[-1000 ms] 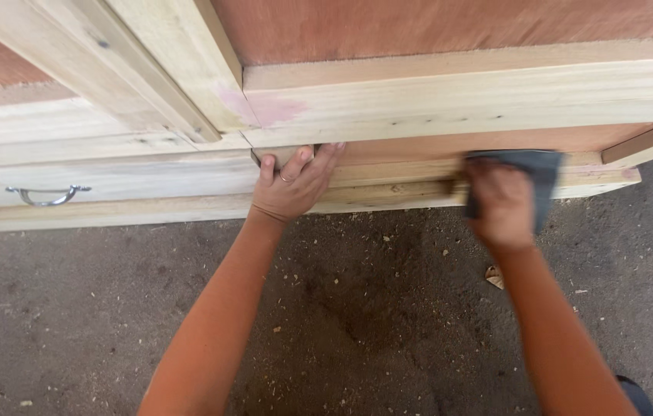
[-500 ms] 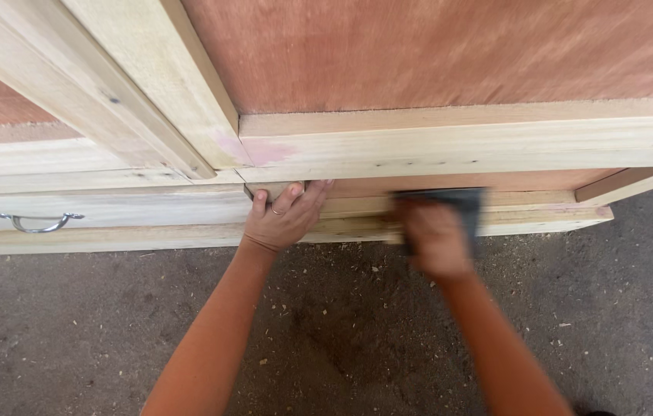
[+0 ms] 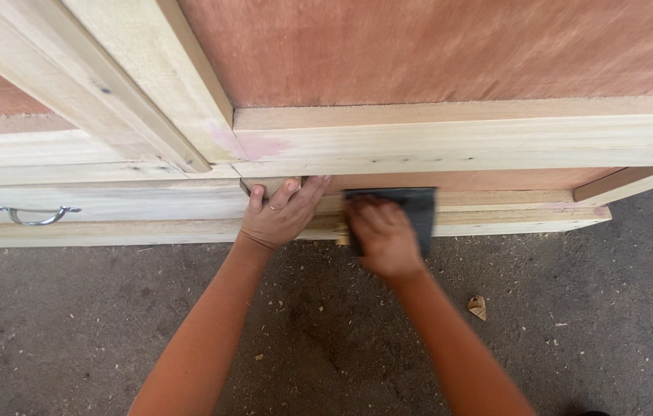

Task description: The person sands a wooden cabinet drawer unit with a sheet of sandpaper, rubbing the drawer edges, front rails and lower frame surfaces by hand. They reposition the sandpaper and move around the furniture to sand different sections, at one point folding or refolding the sandpaper before continuing.

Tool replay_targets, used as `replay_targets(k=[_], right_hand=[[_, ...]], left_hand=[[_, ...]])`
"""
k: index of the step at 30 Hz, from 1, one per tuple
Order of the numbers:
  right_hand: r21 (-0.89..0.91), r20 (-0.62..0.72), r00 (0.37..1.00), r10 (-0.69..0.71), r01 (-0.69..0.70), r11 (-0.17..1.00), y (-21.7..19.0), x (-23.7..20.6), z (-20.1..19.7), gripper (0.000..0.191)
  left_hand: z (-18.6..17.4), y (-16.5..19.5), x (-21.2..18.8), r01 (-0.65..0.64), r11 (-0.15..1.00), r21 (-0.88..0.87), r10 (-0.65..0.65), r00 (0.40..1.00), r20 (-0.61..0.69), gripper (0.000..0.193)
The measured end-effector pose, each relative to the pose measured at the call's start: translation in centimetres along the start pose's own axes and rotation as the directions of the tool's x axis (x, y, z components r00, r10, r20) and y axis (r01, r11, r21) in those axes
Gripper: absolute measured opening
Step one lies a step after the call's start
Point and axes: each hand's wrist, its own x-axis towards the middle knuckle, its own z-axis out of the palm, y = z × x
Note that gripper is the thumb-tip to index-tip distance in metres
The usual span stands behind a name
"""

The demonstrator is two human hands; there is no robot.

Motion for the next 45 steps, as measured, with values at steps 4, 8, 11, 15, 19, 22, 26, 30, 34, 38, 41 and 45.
replay_targets(k=[4, 8, 11, 15, 19, 22, 26, 30, 34, 38, 41, 45], right_hand=[[-0.114, -0.048, 0.995, 0.093, -0.098, 0.989, 9.0, -6.1, -5.3, 0.064], [-0.247, -0.354, 0.922, 0.157, -0.254, 0.935, 11.0, -7.9, -4.8, 0.036], [-0.004, -0.278, 0.928, 0.247, -0.259, 0.966, 4.1, -3.5, 0.6, 0.012], [0.168, -0.124, 0.989, 0.087, -0.065, 0.984, -4.0, 1.0, 5.0, 0.059], [-0.009, -0.139, 0.989, -0.057, 0.056, 0.998, 3.5, -1.8, 0.1, 0.034], [0.02, -0.138, 0.984, 0.116, -0.114, 0.993, 12.1, -7.1, -6.2, 0.018], [-0.172, -0.37, 0.888, 0.272, -0.354, 0.919, 10.7, -8.3, -5.3, 0.039], [-0.143, 0.212, 0.829, 0.518, -0.498, 0.855, -0.2, -2.6, 1.5, 0.052], [0.091, -0.183, 0.983, 0.021, -0.005, 0.996, -3.8, 1.4, 2.9, 0.055], [0.19, 0.105, 0.948, 0.302, -0.317, 0.929, 5.6, -2.2, -4.8, 0.024], [0.003, -0.024, 0.96, 0.278, -0.278, 0.961, 12.4, -6.5, -9.9, 0.023], [-0.279, -0.394, 0.893, 0.218, -0.342, 0.897, 11.2, -6.4, -7.8, 0.015]], left_hand=[[0.3, 0.4, 0.0, 0.02, 1.0, 0.003, -0.02, 1.0, -0.011, 0.049], [0.9, 0.9, 0.1, 0.01, 1.0, -0.003, -0.01, 1.0, -0.004, 0.052], [0.8, 0.9, 0.2, 0.018, 1.0, 0.019, -0.017, 1.0, -0.016, 0.05], [0.1, 0.4, 0.2, 0.013, 1.0, -0.008, -0.013, 1.0, 0.004, 0.05], [-0.3, 0.2, 0.3, 0.001, 1.0, -0.006, -0.001, 1.0, -0.004, 0.049], [-0.2, 0.5, 0.4, -0.001, 1.0, 0.003, 0.001, 1.0, -0.02, 0.049], [-0.1, 0.9, 0.5, 0.0, 1.0, 0.014, 0.0, 1.0, -0.017, 0.049], [-0.3, 0.5, 0.5, 0.009, 1.0, 0.009, -0.009, 1.0, 0.01, 0.052], [-0.7, -0.2, 0.6, 0.007, 1.0, -0.015, -0.006, 1.0, 0.015, 0.051], [-1.1, -0.4, 0.6, 0.011, 1.0, -0.022, -0.009, 0.999, 0.051, 0.052], [-0.9, 0.1, 0.5, 0.027, 0.999, -0.03, -0.025, 0.998, 0.054, 0.052], [-0.1, 1.0, 0.2, 0.055, 0.997, -0.061, -0.05, 0.995, 0.086, 0.053]])
